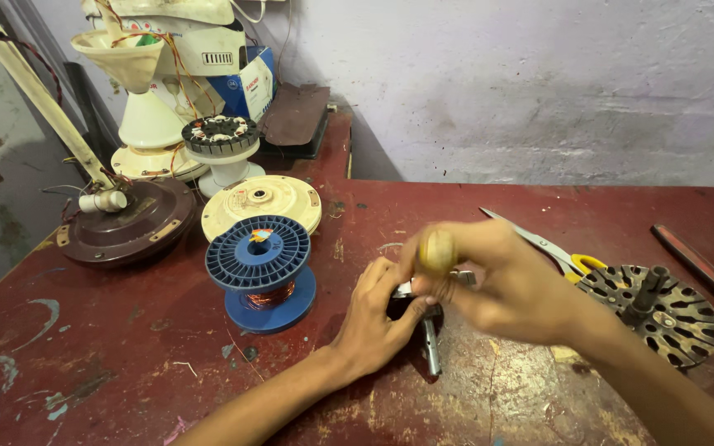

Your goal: The person winds copper wire onto a motor armature held in a bench vise. They use a screwdriver to press the wire into the slots and rotate the armature to continue winding. The person repeats this process across multiple slots.

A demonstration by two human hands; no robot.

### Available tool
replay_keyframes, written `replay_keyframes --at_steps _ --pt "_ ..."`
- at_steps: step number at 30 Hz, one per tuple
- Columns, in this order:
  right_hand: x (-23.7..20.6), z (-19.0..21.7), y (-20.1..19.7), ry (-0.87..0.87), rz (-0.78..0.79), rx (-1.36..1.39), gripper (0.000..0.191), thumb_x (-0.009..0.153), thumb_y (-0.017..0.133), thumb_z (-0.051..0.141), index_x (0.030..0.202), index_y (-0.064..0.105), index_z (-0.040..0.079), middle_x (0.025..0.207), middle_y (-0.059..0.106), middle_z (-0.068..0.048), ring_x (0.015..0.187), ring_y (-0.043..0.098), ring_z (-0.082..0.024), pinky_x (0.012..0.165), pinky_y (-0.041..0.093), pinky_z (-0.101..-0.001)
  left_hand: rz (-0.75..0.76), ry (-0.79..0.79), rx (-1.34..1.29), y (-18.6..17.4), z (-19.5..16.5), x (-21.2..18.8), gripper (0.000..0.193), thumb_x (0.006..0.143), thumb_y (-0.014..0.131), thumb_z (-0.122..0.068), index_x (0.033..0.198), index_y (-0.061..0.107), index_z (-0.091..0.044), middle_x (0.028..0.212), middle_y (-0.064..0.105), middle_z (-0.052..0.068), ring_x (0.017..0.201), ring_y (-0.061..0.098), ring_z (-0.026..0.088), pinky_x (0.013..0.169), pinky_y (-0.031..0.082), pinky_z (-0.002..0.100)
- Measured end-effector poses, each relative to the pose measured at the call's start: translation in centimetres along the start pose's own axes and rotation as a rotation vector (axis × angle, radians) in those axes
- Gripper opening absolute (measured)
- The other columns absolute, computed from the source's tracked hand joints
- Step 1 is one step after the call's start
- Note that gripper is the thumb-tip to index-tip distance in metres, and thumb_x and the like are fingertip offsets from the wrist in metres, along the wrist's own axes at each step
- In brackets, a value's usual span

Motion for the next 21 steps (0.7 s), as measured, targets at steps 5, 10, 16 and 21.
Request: replay_keyframes --at_steps 5,10,16,21 --pt "0.9 0.2 -0.3 -0.060 -0.017 0.004 0.014 0.091 0.061 -0.001 0.103 0.068 -0.001 0.097 0.073 -0.013 0.093 0.075 -0.023 0.084 0.059 -0.0378 -0.026 0.031 0.033 -0.2 0.1 0.1 0.041 0.093 0.073 -0.027 0.123 0.063 -0.001 0.101 0.058 0.013 0.098 0.058 0.028 0.083 0.048 0.042" --pt "0.4 -2.7 -3.5 0.099 -0.148 0.069 0.013 0.094 0.056 0.003 0.102 0.067 0.002 0.092 0.075 -0.013 0.074 0.074 -0.019 0.067 0.061 -0.0361 -0.008 0.005 0.026 -0.1 -0.4 0.4 0.041 0.094 0.074 -0.029 0.123 0.064 -0.002 0.100 0.059 0.012 0.095 0.058 0.027 0.082 0.047 0.041" --pt "-0.5 -3.3 -5.8 0.045 -0.216 0.180 0.012 0.101 0.052 0.005 0.105 0.061 -0.001 0.098 0.072 -0.014 0.077 0.069 -0.017 0.068 0.063 -0.0329 0.008 0.039 0.026 -0.5 -0.9 0.4 0.036 0.096 0.073 -0.026 0.122 0.064 -0.003 0.102 0.060 0.011 0.096 0.057 0.027 0.085 0.046 0.041" --pt "-0.4 -3.2 -6.3 0.082 -0.234 0.221 0.013 0.101 0.053 0.006 0.107 0.061 -0.001 0.097 0.071 -0.015 0.077 0.067 -0.017 0.068 0.061 -0.0326 0.002 0.054 0.030 -0.5 -1.2 0.5 0.036 0.095 0.073 -0.026 0.122 0.065 -0.004 0.101 0.060 0.010 0.096 0.057 0.027 0.086 0.047 0.040"
Point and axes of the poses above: each hand's wrist, its own x-axis towards the middle knuckle, its own y-axis out of the palm, z = x × y, the point moved 6 cm from there along x, towards the middle knuckle
